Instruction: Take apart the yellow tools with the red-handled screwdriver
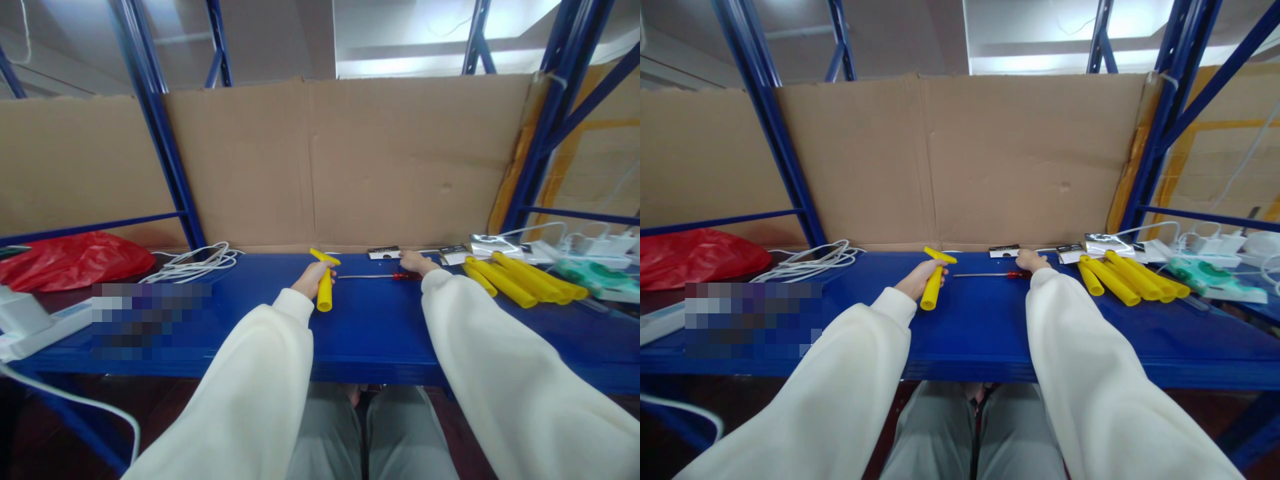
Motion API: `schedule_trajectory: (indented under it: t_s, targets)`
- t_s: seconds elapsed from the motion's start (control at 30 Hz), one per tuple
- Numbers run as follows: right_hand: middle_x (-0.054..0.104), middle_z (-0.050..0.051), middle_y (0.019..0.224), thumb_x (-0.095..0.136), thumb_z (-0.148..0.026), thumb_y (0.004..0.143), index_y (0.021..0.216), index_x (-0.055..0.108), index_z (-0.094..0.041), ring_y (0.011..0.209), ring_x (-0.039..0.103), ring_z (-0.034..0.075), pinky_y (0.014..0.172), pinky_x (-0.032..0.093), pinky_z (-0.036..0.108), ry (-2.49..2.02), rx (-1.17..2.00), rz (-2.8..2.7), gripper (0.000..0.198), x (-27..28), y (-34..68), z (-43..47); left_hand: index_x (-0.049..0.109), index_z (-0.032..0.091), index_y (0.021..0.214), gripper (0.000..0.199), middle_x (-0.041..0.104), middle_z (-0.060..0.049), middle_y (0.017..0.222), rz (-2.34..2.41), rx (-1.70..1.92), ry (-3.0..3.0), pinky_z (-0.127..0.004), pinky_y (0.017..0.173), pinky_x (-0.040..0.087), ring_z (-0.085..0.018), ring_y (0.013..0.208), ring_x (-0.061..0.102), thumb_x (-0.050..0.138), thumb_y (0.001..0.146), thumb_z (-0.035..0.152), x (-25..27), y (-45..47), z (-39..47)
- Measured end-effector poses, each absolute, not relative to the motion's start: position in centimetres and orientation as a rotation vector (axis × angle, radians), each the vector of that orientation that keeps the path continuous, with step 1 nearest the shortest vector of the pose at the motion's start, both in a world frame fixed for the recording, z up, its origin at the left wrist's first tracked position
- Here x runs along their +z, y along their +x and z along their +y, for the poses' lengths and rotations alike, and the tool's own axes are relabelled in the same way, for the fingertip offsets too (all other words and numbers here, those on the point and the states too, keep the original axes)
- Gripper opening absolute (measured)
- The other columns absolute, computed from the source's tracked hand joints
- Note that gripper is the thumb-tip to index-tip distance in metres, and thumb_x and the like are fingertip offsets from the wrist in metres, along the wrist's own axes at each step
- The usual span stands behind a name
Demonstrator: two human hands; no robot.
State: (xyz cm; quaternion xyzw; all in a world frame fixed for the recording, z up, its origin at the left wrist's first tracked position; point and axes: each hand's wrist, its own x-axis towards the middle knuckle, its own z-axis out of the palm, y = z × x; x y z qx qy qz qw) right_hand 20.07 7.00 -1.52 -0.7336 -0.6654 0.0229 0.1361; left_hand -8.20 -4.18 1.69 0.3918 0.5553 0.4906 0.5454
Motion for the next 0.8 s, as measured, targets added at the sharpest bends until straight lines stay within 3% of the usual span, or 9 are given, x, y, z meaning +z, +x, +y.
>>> schedule_trajectory:
  t_s: [0.13, 0.27, 0.47, 0.67, 0.8]
  targets:
    - [0.068, 0.009, 0.132, 0.049, -0.016, 0.087, 0.115, 0.076, -0.027, 0.128, 0.057, 0.031, 0.110, 0.036, 0.055, -2.130, 0.031, -1.860, 0.041, -0.4, 19.2, 4.6, 0.063, 0.010, 0.103, 0.018, 0.051, 0.004, 0.052, 1.315, 1.161, 0.935, -0.019, 0.037, 0.036, -0.009, 0.036, 0.044, 0.050, 0.091, 0.008, 1.7, -8.2, -4.2]
    - [0.073, 0.009, 0.123, 0.053, -0.015, 0.085, 0.103, 0.080, -0.026, 0.126, 0.059, 0.032, 0.108, 0.041, 0.052, -2.093, 0.027, -1.875, 0.035, 0.2, 18.7, 3.0, 0.063, 0.011, 0.102, 0.017, 0.052, 0.003, 0.053, 1.318, 1.174, 0.929, -0.019, 0.038, 0.037, -0.009, 0.036, 0.044, 0.050, 0.091, 0.009, 1.6, -8.3, -4.1]
    - [0.072, 0.011, 0.126, 0.052, -0.017, 0.086, 0.103, 0.080, -0.024, 0.123, 0.062, 0.031, 0.102, 0.047, 0.044, -2.116, 0.031, -1.920, 0.033, 0.2, 18.8, 2.9, 0.063, 0.011, 0.102, 0.016, 0.052, 0.003, 0.054, 1.317, 1.174, 0.930, -0.020, 0.038, 0.037, -0.009, 0.036, 0.044, 0.051, 0.091, 0.009, 1.5, -8.4, -4.0]
    - [0.071, 0.013, 0.127, 0.052, -0.014, 0.087, 0.117, 0.076, -0.022, 0.123, 0.063, 0.027, 0.102, 0.047, 0.038, -2.046, 0.014, -1.948, 0.039, -0.6, 19.7, 4.0, 0.063, 0.011, 0.099, 0.015, 0.052, 0.003, 0.053, 1.314, 1.177, 0.941, -0.020, 0.038, 0.037, -0.009, 0.037, 0.044, 0.050, 0.091, 0.009, 1.5, -8.4, -3.8]
    - [0.075, 0.009, 0.118, 0.054, -0.018, 0.086, 0.110, 0.079, -0.024, 0.115, 0.067, 0.024, 0.101, 0.048, 0.032, -1.999, 0.057, -2.042, 0.035, -1.6, 20.4, 5.2, 0.063, 0.011, 0.100, 0.016, 0.051, 0.003, 0.052, 1.315, 1.171, 0.938, -0.020, 0.038, 0.036, -0.009, 0.037, 0.044, 0.050, 0.091, 0.009, 1.5, -8.4, -3.8]
